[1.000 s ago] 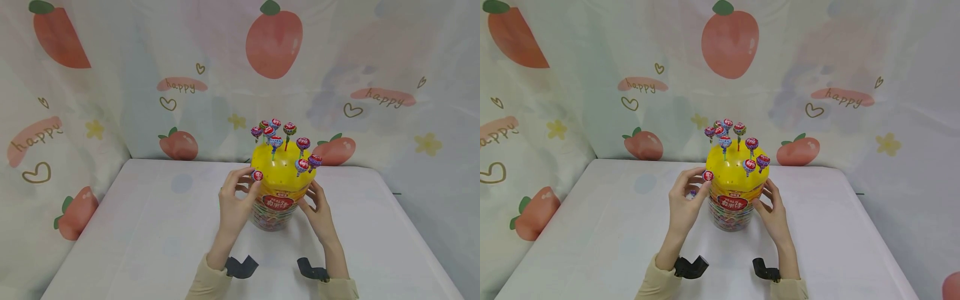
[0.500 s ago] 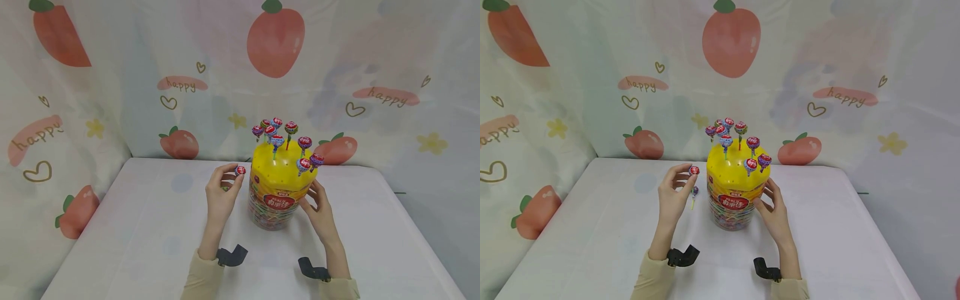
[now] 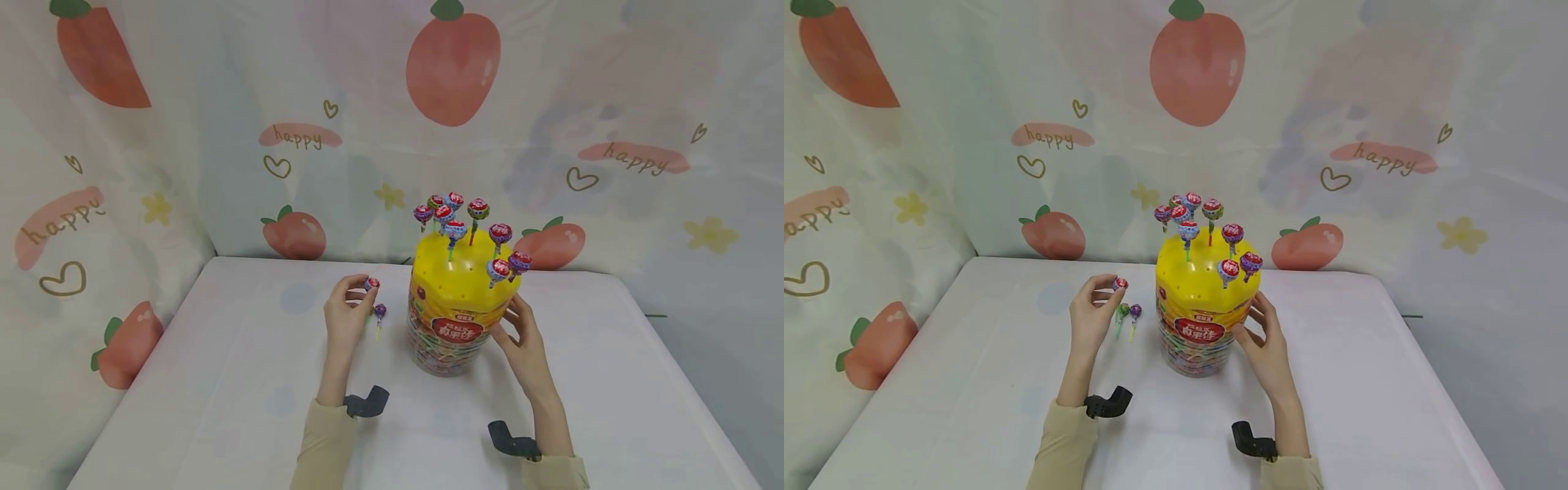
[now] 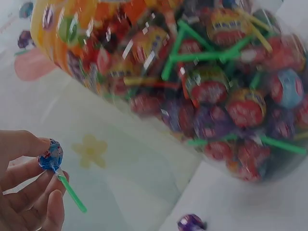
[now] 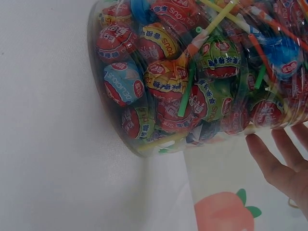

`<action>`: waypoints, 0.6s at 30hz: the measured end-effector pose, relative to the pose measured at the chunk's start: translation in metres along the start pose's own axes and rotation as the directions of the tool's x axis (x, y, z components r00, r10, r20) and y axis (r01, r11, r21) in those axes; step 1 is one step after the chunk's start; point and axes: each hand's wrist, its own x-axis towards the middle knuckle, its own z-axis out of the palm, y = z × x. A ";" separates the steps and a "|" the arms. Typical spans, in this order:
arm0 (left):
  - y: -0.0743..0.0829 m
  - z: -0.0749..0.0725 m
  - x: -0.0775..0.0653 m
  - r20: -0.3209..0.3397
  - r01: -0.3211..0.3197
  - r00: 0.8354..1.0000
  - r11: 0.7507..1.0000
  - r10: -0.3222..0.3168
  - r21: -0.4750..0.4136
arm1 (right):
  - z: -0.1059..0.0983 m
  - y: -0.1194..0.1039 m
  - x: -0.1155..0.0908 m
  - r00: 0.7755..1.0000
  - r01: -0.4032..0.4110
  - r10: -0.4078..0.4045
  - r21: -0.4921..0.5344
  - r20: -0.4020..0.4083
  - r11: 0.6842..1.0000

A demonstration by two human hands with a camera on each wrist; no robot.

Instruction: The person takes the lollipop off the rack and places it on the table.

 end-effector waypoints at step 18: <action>-0.062 -0.003 0.011 -0.020 0.195 0.981 0.970 -0.194 0.145 | -0.001 0.001 0.000 1.000 -0.002 0.002 0.003 0.001 1.000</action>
